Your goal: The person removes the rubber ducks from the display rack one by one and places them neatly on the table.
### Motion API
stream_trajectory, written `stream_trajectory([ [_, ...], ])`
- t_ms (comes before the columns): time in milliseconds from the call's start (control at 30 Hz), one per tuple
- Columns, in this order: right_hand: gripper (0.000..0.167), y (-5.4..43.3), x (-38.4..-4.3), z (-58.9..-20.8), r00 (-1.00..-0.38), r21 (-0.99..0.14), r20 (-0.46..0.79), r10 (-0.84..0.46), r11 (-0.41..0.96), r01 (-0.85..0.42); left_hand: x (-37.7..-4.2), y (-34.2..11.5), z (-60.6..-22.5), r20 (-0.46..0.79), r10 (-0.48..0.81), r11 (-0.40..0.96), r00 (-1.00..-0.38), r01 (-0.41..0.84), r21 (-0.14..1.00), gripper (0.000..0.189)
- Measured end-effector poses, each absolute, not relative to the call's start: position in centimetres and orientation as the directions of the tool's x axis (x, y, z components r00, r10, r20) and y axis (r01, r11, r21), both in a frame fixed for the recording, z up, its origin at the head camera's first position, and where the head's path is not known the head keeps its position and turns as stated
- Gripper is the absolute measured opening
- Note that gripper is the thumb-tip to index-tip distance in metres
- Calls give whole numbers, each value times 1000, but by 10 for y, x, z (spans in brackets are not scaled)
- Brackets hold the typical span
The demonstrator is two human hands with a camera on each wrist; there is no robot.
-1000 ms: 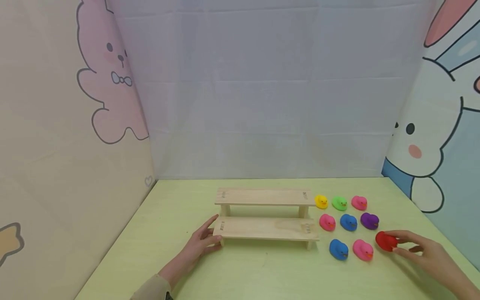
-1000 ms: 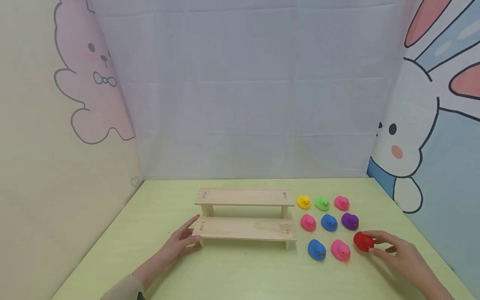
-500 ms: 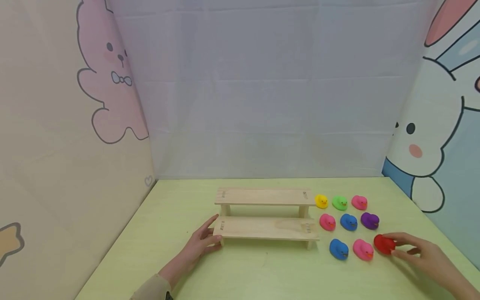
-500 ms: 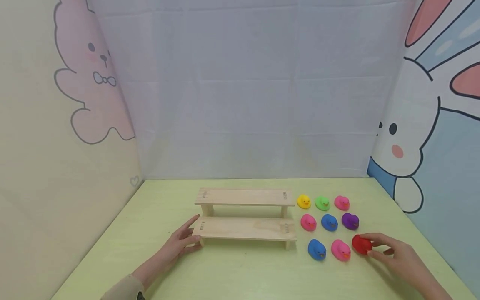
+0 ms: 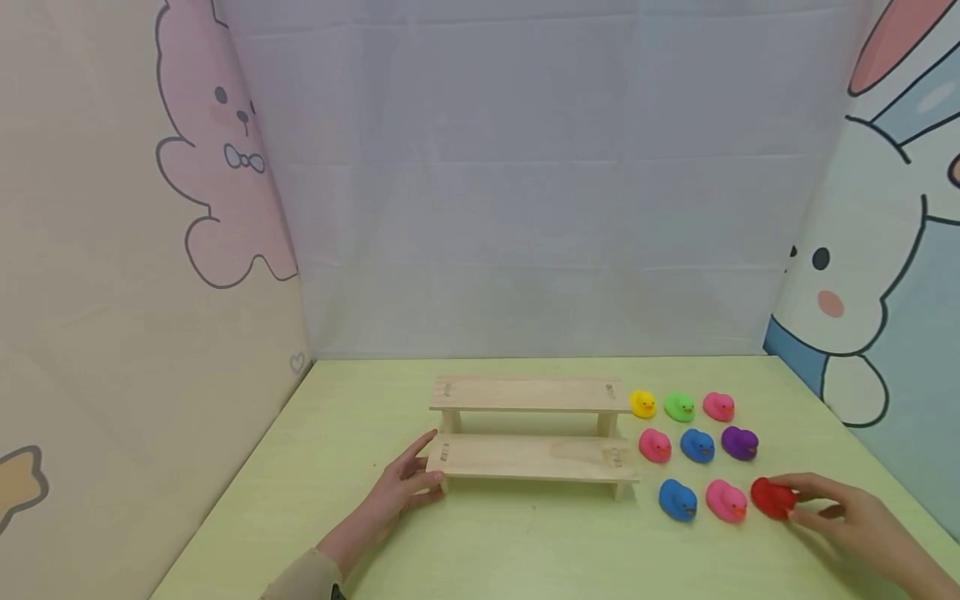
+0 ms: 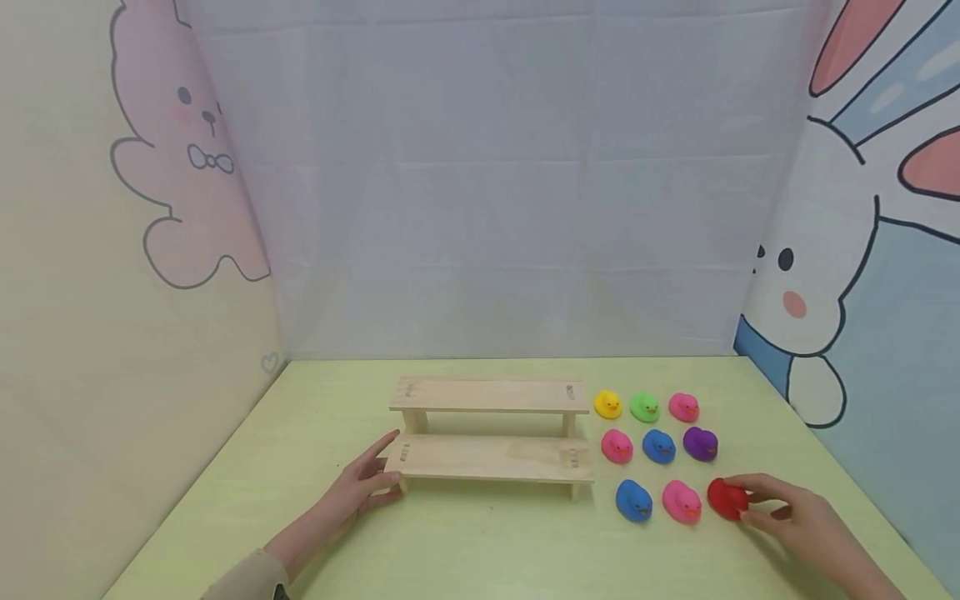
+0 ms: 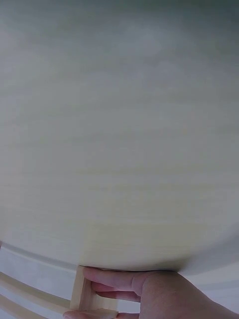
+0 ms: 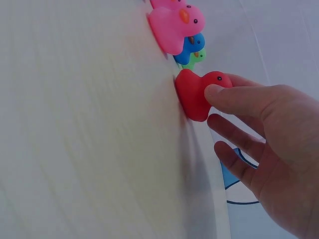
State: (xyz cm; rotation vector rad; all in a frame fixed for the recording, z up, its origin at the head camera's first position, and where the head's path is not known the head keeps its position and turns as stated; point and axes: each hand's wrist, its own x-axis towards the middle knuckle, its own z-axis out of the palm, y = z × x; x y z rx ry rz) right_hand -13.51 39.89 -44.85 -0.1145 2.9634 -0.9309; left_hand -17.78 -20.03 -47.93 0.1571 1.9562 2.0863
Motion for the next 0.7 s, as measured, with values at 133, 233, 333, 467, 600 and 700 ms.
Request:
stream_trajectory([
  [133, 41, 399, -135, -448, -997, -569, -24, -78, 821, -51, -178, -200, -479, -110, 267, -49, -957, -128, 991, 76],
  [233, 42, 400, -135, -448, -997, -570, -20, -81, 820, -55, -178, -200, -479, -112, 262, -49, -959, -129, 990, 76],
  [333, 42, 401, -133, -448, -997, -570, -14, -79, 820, -57, -179, -199, -479, -112, 263, -46, -958, -129, 991, 76],
  [467, 42, 401, -133, -449, -997, -571, -12, -76, 819, -55, -178, -199, -479, -113, 261, -42, -959, -128, 991, 75],
  [600, 42, 402, -134, -449, -997, -571, -9, -74, 819, -55, -179, -199, -478, -114, 259, -46, -959, -130, 990, 76],
  [700, 41, 402, -135, -449, -997, -567, 9, -72, 821, -65, -180, -199, -478, -106, 259, -54, -960, -125, 991, 76],
])
